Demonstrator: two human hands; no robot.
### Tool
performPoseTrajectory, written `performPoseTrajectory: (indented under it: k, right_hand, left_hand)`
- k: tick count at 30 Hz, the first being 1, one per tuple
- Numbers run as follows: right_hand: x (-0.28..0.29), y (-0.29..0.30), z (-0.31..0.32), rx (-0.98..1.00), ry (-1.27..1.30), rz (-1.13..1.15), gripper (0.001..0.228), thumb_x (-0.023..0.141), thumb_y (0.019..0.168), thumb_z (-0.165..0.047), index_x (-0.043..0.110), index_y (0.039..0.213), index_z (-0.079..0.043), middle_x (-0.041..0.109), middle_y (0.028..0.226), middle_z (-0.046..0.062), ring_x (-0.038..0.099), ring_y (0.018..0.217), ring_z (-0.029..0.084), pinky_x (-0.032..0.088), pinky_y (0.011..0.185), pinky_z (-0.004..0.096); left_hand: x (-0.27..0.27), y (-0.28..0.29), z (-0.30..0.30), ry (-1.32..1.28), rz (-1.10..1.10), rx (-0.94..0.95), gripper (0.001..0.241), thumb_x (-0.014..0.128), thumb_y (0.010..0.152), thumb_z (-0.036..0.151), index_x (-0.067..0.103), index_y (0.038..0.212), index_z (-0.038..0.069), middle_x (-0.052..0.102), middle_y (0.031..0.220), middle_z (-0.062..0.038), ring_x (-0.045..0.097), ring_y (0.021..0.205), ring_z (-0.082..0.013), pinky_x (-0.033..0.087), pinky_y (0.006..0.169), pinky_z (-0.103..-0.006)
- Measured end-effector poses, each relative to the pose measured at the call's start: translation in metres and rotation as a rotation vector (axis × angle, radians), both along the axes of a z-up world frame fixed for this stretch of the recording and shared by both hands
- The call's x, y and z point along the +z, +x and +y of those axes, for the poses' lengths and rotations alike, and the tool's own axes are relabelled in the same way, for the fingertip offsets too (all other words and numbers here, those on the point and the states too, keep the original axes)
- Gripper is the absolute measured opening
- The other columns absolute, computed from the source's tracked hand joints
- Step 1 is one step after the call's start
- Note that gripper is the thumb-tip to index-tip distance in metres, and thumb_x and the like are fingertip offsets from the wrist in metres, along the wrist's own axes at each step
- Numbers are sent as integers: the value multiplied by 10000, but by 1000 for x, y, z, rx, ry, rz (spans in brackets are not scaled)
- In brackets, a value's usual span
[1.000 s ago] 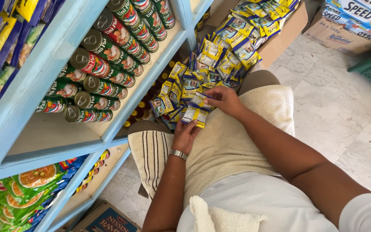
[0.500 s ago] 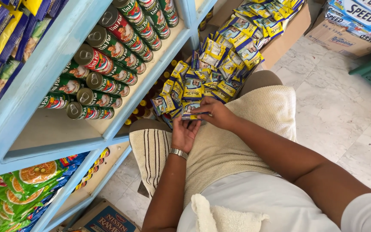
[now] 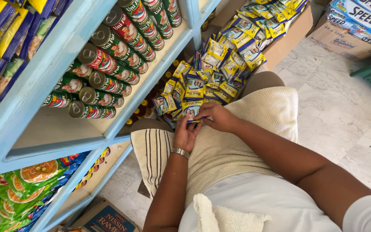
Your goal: Organizing and stocking small powdered milk packets onto grocery store shelves.
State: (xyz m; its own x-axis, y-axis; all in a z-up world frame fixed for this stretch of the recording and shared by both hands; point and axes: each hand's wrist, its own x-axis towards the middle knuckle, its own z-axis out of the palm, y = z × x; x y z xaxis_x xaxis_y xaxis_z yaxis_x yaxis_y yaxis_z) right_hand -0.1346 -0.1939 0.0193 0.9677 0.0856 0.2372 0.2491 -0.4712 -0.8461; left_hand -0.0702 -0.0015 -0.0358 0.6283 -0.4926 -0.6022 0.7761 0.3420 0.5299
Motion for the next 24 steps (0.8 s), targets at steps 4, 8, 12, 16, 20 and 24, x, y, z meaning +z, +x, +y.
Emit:
performPoseTrajectory:
  k: [4,8,12,16,20,24]
  right_hand:
    - [-42,2,-6,-44,292,156,297,816,869,-67,758,1158,-99,682,1041,61,655,983,206,554,853,338]
    - [-51,9,-17,-260,581,287,455,816,904,-135,639,1318,-73,615,1078,44,612,973,166,558,833,327]
    - [-26,10,-20,-333,734,497,674,792,870,-261,483,1443,-87,638,1140,31,625,1011,143,558,833,321]
    - [-17,8,-17,-233,801,622,623,780,863,-291,546,1402,-82,693,1164,48,648,1018,139,550,832,313]
    - [-14,8,-18,-208,746,583,533,771,887,-246,600,1358,-63,708,1106,49,658,974,132,557,822,304]
    - [-17,11,-20,-182,724,526,465,763,893,-171,624,1319,-45,735,1049,20,674,934,103,559,813,279]
  left_hand:
    - [-10,1,2,-6,-44,53,356,641,961,190,510,1289,138,615,1257,-74,619,1168,-230,545,1037,-489]
    - [7,-2,-1,23,-76,8,395,589,934,126,506,1319,161,607,1275,-55,621,1180,-229,546,1020,-499]
    - [11,-5,-7,-67,-121,-18,415,564,961,111,465,1364,122,601,1319,-98,621,1222,-269,545,1048,-533]
    - [15,-7,-7,-64,-152,-55,457,556,982,114,447,1426,139,589,1352,-110,609,1237,-256,524,1075,-517]
    - [21,-6,-9,-68,-150,-58,438,559,980,125,461,1406,145,608,1312,-87,614,1213,-236,548,1039,-481]
    - [28,-2,-11,49,-221,-37,414,607,1017,200,503,1407,107,647,1277,-73,628,1167,-186,551,962,-384]
